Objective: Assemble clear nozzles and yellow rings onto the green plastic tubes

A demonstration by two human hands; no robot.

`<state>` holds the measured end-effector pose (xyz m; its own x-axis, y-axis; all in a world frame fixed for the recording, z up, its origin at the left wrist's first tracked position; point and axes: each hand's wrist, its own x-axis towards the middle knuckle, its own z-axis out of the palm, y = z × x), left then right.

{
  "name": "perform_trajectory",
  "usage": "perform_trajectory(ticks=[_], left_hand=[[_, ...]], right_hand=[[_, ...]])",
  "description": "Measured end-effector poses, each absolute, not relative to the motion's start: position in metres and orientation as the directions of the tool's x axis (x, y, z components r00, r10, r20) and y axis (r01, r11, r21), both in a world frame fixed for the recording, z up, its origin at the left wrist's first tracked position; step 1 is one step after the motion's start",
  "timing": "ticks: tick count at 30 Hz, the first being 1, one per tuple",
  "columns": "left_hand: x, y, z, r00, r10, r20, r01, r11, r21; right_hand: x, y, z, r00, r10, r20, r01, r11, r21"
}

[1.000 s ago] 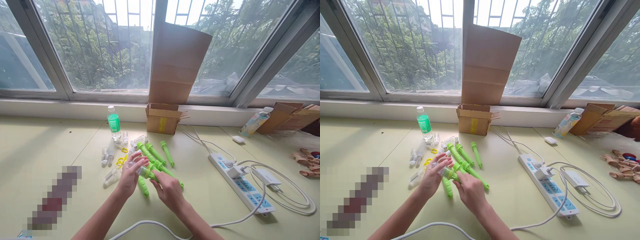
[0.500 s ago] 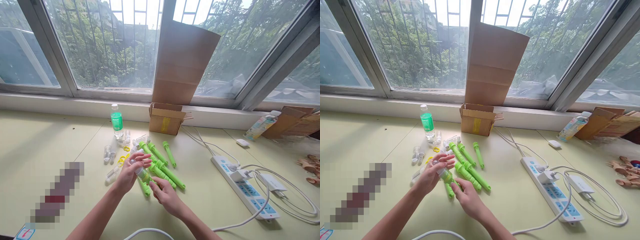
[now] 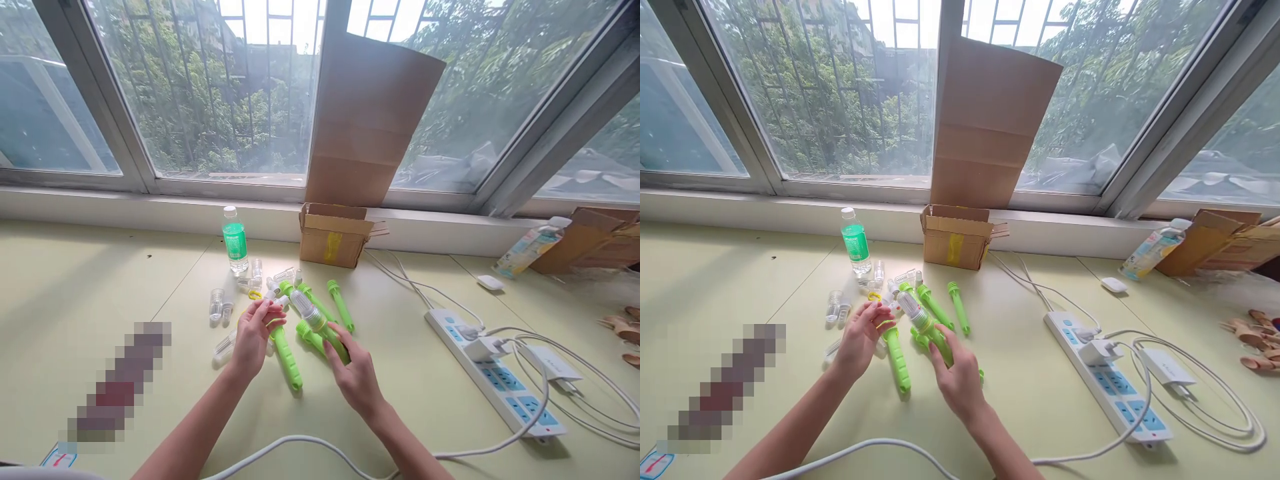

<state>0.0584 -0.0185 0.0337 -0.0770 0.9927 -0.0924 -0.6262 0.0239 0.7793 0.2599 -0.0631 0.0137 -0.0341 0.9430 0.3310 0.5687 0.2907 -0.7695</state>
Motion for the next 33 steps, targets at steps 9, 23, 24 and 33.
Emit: perform_trajectory(ticks=[9,23,24,33], left_hand=[[0.053,-0.014,0.027,-0.175,0.957,0.230,0.071,-0.221,0.973],[0.042,-0.008,0.008,0.014,0.902,0.431,0.393,-0.401,0.827],[0.042,-0.008,0.008,0.022,0.896,0.443,0.419,-0.410,0.810],[0.045,-0.011,0.004,0.192,0.850,0.492,0.685,-0.474,0.553]], right_hand=[[0.319,-0.022,-0.008,0.191,0.868,0.457,0.903,0.027,-0.430],[0.338,-0.013,-0.016,0.251,0.921,0.299,0.952,-0.178,-0.248],[0.339,-0.013,-0.016,0.256,0.921,0.293,0.952,-0.188,-0.242],[0.338,-0.012,-0.016,0.308,0.927,0.214,0.945,-0.271,-0.185]])
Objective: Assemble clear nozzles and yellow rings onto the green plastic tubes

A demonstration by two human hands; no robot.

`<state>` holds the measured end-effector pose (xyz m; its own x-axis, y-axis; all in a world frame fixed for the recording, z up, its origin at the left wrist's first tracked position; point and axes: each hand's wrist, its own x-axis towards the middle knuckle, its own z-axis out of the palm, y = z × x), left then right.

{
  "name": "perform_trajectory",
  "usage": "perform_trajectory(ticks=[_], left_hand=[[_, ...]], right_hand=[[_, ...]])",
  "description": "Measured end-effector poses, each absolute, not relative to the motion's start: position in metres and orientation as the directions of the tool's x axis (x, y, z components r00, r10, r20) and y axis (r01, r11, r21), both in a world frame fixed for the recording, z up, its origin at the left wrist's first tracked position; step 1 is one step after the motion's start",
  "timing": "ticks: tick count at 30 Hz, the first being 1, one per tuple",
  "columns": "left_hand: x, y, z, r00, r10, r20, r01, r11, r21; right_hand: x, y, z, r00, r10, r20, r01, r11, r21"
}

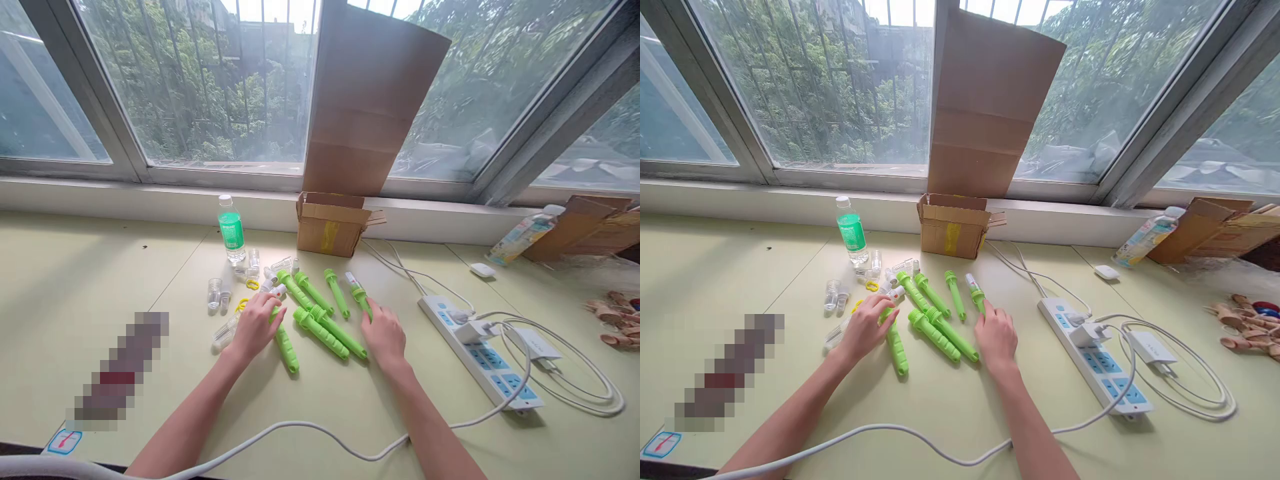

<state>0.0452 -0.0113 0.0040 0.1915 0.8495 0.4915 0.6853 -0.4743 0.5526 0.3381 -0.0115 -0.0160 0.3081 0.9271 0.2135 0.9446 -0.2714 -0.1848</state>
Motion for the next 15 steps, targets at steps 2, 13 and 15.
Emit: perform_trajectory(ticks=[2,13,15], left_hand=[[0.0456,-0.0115,0.0024,0.253,0.844,0.473,0.753,-0.478,0.451],[0.0504,-0.0197,0.0054,0.438,0.836,0.329,0.820,-0.522,0.236],[0.0511,-0.0207,0.0041,0.450,0.841,0.301,0.819,-0.523,0.237]], right_hand=[[0.3383,-0.0107,-0.0167,0.320,0.926,0.200,0.942,-0.287,-0.175],[0.3308,-0.0111,-0.0183,0.241,0.887,0.393,0.968,-0.193,-0.159],[0.3296,-0.0113,-0.0190,0.203,0.880,0.429,0.976,-0.149,-0.156]])
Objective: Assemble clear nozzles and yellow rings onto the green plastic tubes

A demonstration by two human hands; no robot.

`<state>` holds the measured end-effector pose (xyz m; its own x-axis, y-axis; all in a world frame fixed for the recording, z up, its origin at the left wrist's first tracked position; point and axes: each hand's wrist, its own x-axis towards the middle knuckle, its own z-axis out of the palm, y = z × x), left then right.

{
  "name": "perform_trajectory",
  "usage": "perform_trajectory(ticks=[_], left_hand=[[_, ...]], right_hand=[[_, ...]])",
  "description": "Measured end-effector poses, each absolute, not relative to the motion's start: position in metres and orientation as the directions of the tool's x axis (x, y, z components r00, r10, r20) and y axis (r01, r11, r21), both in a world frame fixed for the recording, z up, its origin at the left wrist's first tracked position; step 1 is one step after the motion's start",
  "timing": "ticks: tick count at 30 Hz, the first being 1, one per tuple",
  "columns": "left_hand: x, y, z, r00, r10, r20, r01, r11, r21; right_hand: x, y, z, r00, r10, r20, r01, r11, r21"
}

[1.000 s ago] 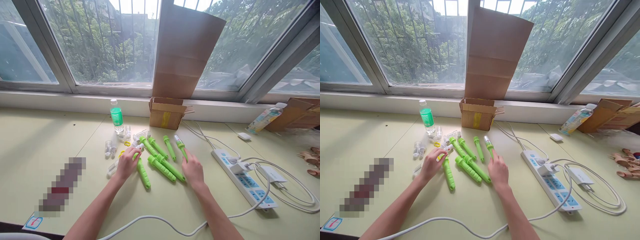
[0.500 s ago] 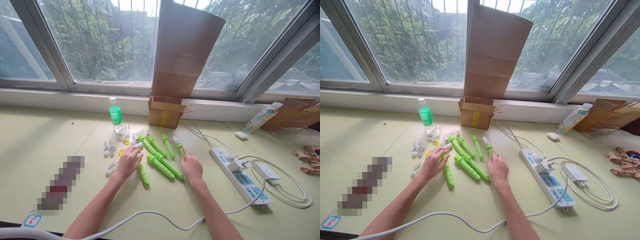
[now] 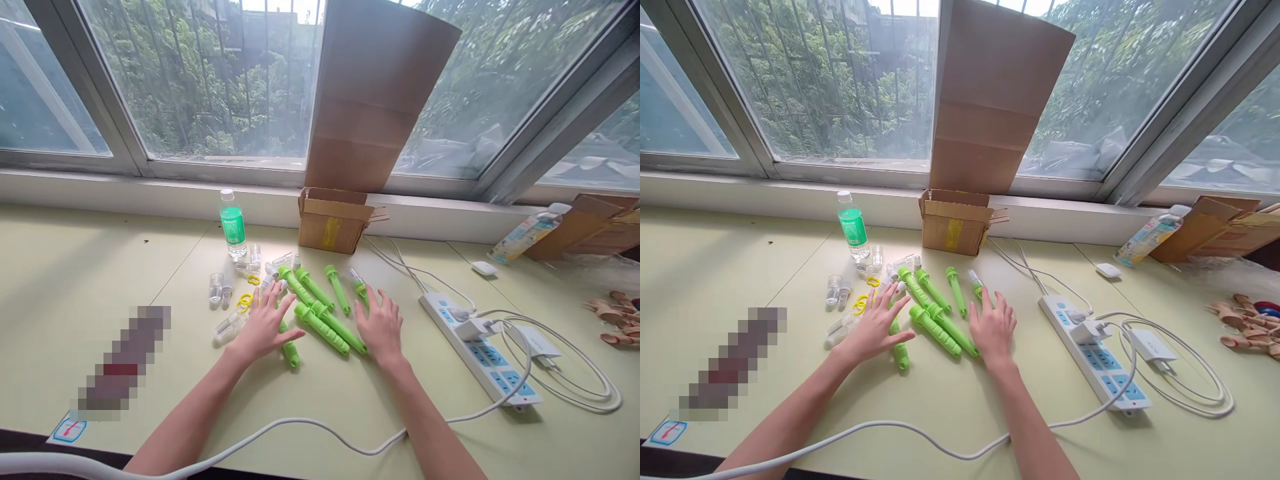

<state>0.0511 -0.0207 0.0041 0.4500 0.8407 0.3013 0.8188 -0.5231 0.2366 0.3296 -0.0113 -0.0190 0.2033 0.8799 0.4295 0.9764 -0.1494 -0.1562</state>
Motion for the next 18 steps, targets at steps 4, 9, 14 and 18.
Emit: perform_trajectory(ticks=[4,9,14,18], left_hand=[[0.0525,-0.0218,0.0004,0.461,0.846,0.267,0.817,-0.523,0.244],[0.0541,-0.0220,-0.0008,0.475,0.854,0.213,0.813,-0.518,0.265],[0.0550,-0.0226,0.0000,0.485,0.847,0.216,0.804,-0.530,0.270],[0.0554,-0.0233,0.0002,0.482,0.848,0.219,0.805,-0.527,0.271]], right_hand=[[0.3281,-0.0116,-0.0206,0.138,0.863,0.487,0.986,-0.073,-0.151],[0.3268,-0.0122,-0.0228,0.106,0.847,0.520,0.987,-0.028,-0.155],[0.3276,-0.0121,-0.0259,0.070,0.845,0.530,0.987,0.019,-0.161],[0.3287,-0.0119,-0.0279,0.042,0.835,0.548,0.983,0.063,-0.172]])
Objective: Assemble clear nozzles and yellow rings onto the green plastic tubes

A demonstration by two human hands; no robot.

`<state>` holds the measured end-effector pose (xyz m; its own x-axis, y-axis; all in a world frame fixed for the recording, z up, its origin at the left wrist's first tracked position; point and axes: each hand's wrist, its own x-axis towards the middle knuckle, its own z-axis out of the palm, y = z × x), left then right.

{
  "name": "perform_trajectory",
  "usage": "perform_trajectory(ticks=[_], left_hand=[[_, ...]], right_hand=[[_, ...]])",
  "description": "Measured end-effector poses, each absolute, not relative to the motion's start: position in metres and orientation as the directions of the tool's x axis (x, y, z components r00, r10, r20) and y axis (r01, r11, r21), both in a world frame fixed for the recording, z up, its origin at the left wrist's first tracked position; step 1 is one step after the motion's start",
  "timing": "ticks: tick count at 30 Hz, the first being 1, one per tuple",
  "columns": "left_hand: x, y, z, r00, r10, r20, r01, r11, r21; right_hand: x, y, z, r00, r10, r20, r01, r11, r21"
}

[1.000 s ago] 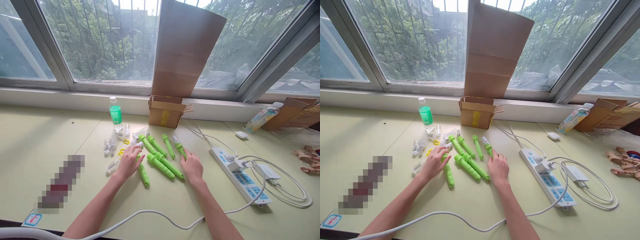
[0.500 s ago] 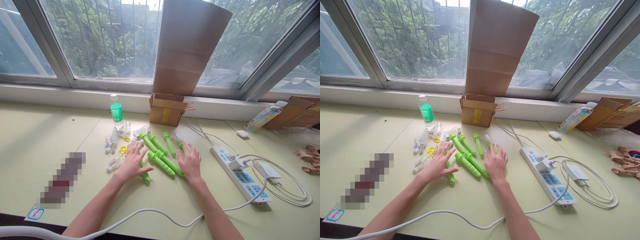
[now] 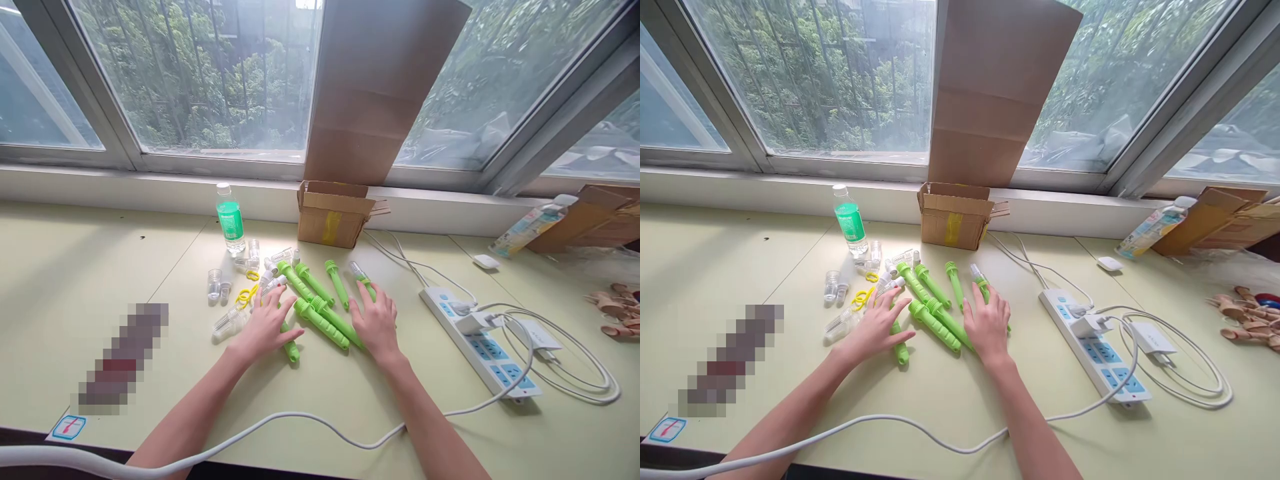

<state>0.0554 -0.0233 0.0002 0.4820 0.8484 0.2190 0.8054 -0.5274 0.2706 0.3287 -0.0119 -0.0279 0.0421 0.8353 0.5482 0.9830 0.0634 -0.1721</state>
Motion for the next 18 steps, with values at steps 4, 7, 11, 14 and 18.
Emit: perform_trajectory(ticks=[4,7,11,14,18], left_hand=[[0.055,-0.024,0.000,0.486,0.843,0.231,0.804,-0.535,0.258],[0.055,-0.024,-0.001,0.489,0.838,0.242,0.802,-0.541,0.252],[0.055,-0.024,-0.001,0.488,0.836,0.251,0.803,-0.542,0.248],[0.055,-0.024,0.000,0.483,0.838,0.255,0.804,-0.540,0.250],[0.055,-0.024,0.001,0.480,0.840,0.255,0.804,-0.537,0.256]], right_hand=[[0.327,-0.013,-0.026,0.008,0.825,0.565,0.977,0.114,-0.179],[0.324,-0.015,-0.022,-0.056,0.798,0.599,0.959,0.210,-0.190],[0.318,-0.018,-0.015,-0.183,0.753,0.632,0.890,0.401,-0.219],[0.313,-0.022,-0.012,-0.271,0.769,0.579,0.834,0.488,-0.257],[0.308,-0.027,-0.012,-0.305,0.836,0.456,0.835,0.465,-0.294]])
